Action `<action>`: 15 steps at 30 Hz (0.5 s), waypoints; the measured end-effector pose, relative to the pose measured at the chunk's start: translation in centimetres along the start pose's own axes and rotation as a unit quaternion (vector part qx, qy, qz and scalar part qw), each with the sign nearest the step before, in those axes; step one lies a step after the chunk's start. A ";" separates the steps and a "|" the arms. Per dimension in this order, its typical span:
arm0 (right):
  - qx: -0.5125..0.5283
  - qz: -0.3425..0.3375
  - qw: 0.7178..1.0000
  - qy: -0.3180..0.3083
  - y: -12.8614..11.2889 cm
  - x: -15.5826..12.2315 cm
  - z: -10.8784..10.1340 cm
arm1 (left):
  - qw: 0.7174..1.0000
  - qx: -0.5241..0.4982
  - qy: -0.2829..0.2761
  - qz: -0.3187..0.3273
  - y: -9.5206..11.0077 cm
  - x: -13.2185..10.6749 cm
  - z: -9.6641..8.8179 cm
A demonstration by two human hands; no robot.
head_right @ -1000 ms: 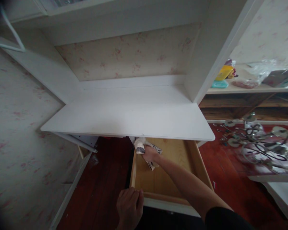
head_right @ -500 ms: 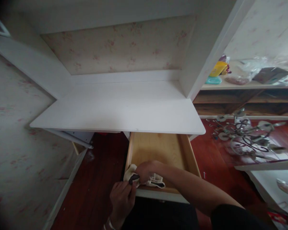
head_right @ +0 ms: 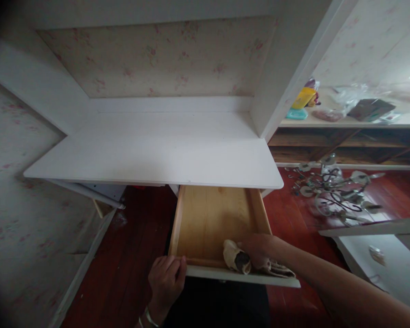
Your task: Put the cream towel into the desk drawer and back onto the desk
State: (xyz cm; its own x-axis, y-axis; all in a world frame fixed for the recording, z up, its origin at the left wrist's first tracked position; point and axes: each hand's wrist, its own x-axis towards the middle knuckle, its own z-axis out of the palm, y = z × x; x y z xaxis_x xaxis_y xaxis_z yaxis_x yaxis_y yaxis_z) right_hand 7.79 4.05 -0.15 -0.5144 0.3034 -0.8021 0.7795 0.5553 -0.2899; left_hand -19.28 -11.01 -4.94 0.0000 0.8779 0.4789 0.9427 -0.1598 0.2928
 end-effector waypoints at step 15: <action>-0.191 -0.007 0.959 0.207 1.3 -0.6 2.1 | 1.000 0.020 -0.013 0.003 0.1 0.0 -0.1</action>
State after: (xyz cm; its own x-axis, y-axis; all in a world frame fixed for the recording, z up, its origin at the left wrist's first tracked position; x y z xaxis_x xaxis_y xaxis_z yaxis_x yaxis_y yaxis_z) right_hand 9.83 2.93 -1.15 -0.6839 0.5313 -0.5000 0.6236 0.7814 -0.0228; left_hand -19.22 -11.06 -4.85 0.0142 0.8884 0.4588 0.9551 -0.1478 0.2567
